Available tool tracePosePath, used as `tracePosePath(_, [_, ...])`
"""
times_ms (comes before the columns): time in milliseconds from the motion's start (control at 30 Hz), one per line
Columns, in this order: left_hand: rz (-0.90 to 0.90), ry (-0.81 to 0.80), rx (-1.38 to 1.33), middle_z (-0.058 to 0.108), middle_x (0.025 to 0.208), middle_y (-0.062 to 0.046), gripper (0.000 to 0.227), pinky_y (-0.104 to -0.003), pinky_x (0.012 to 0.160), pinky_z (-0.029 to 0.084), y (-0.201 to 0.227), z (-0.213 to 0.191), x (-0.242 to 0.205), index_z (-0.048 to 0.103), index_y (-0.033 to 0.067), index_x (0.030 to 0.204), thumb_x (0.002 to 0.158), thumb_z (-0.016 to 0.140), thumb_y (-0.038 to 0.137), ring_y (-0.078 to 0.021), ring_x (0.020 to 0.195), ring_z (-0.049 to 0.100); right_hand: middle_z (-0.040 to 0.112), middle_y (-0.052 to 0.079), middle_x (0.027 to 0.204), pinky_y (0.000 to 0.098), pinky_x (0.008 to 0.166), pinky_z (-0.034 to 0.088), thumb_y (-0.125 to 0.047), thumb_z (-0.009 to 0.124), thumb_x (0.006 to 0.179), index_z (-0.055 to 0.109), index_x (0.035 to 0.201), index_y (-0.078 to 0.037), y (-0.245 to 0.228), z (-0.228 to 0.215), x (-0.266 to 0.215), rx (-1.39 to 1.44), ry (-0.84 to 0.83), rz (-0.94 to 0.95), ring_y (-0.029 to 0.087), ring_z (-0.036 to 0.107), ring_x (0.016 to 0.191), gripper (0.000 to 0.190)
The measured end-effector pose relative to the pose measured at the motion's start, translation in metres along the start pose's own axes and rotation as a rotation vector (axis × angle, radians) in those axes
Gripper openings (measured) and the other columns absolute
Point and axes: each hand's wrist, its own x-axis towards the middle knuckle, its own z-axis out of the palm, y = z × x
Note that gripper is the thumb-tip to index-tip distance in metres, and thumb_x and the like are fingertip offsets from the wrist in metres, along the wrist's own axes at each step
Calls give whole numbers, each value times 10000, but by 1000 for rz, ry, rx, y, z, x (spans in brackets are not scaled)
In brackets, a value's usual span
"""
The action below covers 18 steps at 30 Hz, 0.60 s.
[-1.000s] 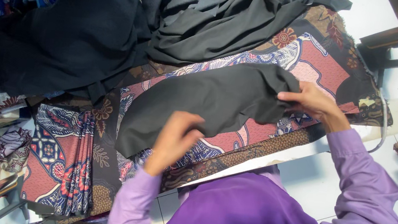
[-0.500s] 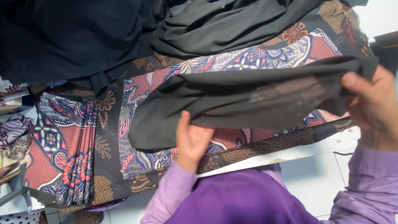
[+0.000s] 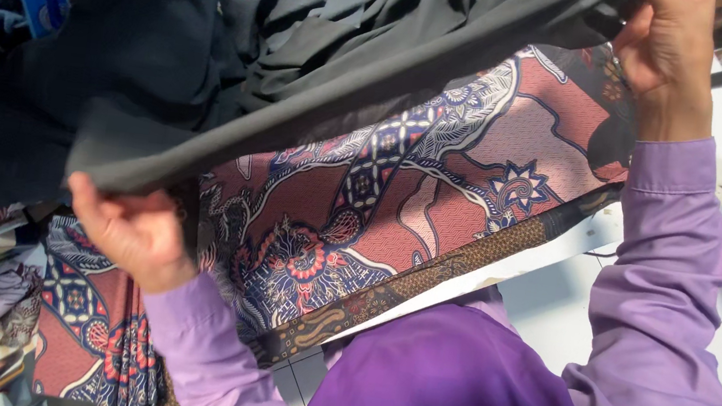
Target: The person irons several pieces of dark gray fabric on a patterned table. They repeatedly pick up each piece, smooth it out, press it with an iron, and place it aside. The person also briefly wipes the table surface with a white cloth during the process.
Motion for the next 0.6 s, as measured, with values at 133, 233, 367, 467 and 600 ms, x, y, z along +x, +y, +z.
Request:
tracePosePath(133, [67,45,56,714,1341,-70,379,-381,1120,562,16,-20,-44,653,71,1335,1015,712,265,-220,1243,710,718,44,1057,262,921,660,-81,685,990,650,1113,-20,-19,11,-33,-158,-52,17,110,741,955,143])
tracePosePath(233, [32,154,167,718,1354,-83,396,-346,1037,584,16,-55,-68,649,40,1368,1028,709,234,-210,1200,717,736,50,1114,268,900,679,-80,728,943,651,1183,-25,-15,2,-49,-201,-26,71,107,760,963,258])
tracePosePath(367, [72,179,450,701,1221,-86,340,-341,699,545,11,-107,-109,624,36,1335,1030,747,123,-196,962,687,619,60,967,244,548,405,-78,804,1017,662,1325,0,5,-33,-62,-547,111,89,101,519,673,349])
tracePosePath(467, [31,248,613,692,1165,-135,255,-397,700,587,10,-129,-132,611,-54,1231,1042,740,58,-208,929,701,721,103,1156,259,690,433,-51,783,947,616,1311,27,26,-59,-74,-581,138,129,129,601,838,408])
tracePosePath(600, [1,317,786,651,1043,-92,463,-345,568,598,5,-134,-150,572,69,1360,933,735,-4,-132,656,601,728,146,1226,284,930,599,-15,773,928,575,1343,68,52,-83,-85,-652,59,128,160,723,1064,467])
